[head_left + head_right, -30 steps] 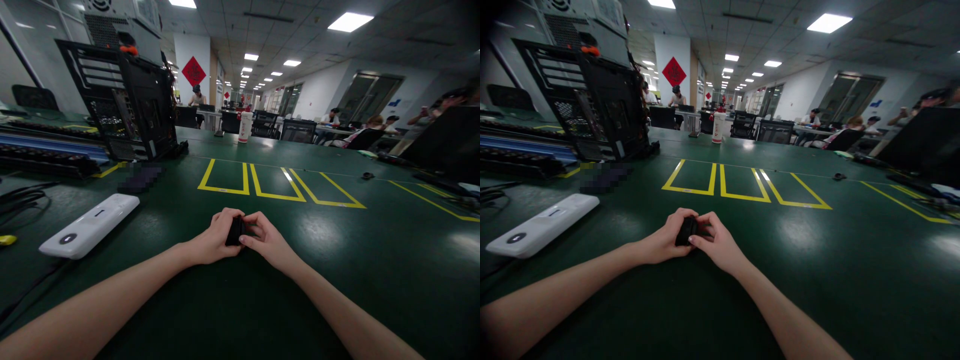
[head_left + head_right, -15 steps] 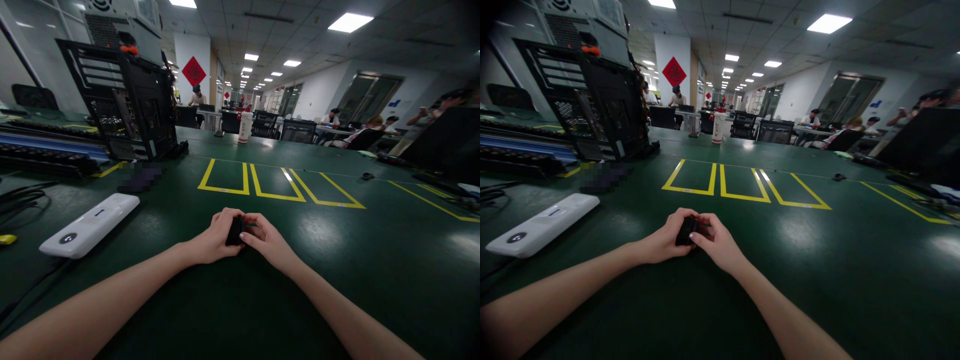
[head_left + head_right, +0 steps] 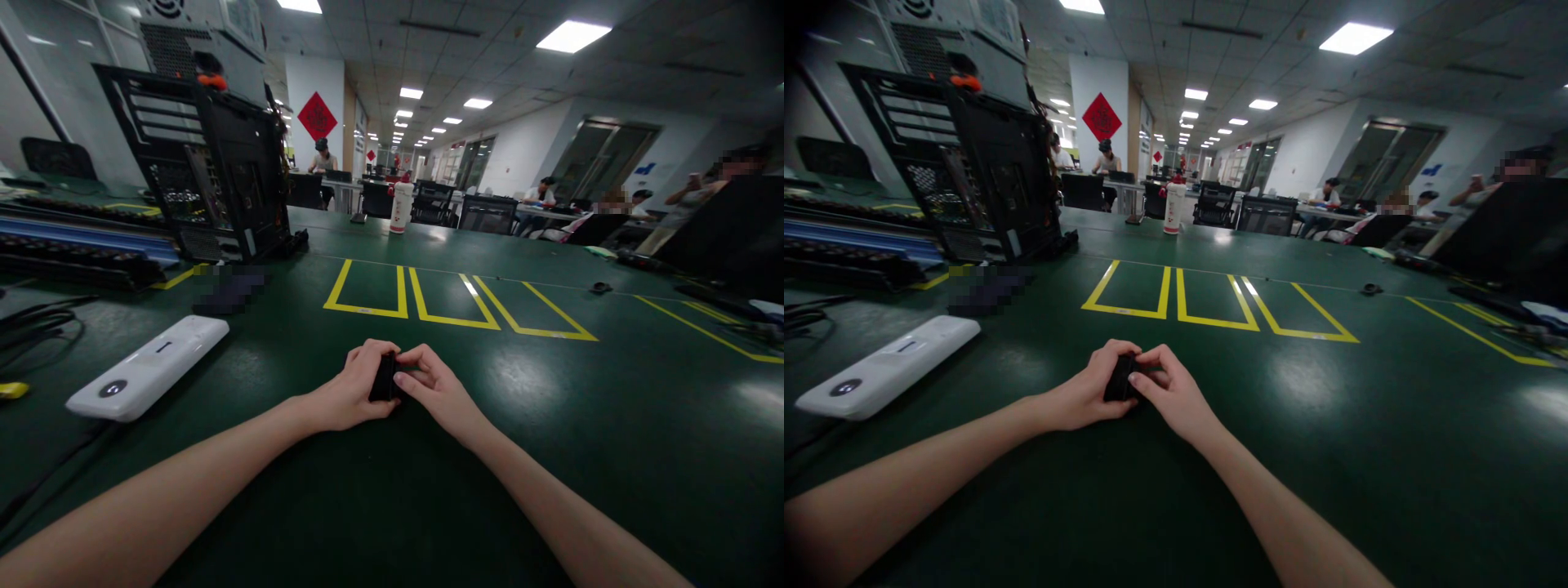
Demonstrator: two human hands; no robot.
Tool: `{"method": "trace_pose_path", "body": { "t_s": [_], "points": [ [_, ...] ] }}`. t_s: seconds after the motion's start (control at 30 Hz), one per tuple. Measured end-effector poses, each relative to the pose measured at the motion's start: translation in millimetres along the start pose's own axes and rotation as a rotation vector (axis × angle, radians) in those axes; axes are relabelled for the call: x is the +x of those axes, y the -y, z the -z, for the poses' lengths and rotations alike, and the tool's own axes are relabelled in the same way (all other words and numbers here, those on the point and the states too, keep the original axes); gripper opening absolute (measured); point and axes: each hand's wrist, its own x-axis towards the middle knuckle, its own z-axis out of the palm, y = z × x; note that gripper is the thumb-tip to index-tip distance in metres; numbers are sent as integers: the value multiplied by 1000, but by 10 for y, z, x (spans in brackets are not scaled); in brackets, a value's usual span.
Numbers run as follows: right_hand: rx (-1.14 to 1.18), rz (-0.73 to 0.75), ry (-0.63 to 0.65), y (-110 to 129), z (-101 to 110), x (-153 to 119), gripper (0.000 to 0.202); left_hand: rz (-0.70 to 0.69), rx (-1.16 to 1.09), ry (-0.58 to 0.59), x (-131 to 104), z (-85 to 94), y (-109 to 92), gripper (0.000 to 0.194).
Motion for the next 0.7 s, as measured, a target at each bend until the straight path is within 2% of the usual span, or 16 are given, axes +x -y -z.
{"method": "trace_pose_path", "body": {
  "t_s": [0.17, 0.4, 0.57, 0.7],
  "points": [
    [-41, -31, -11, -7, 12, 8, 22, -1, 2, 2, 4, -1, -1, 55],
    [99, -17, 113, 32, 29, -34, 26, 9, -13, 54, -7, 85, -83, 54],
    [-13, -4, 12, 9, 7, -9, 14, 1, 2, 15, -6, 32, -26, 55],
    [-38, 9, -2, -16, -3, 15, 16, -10, 8, -14, 4, -17, 23, 55]
  ]
}}
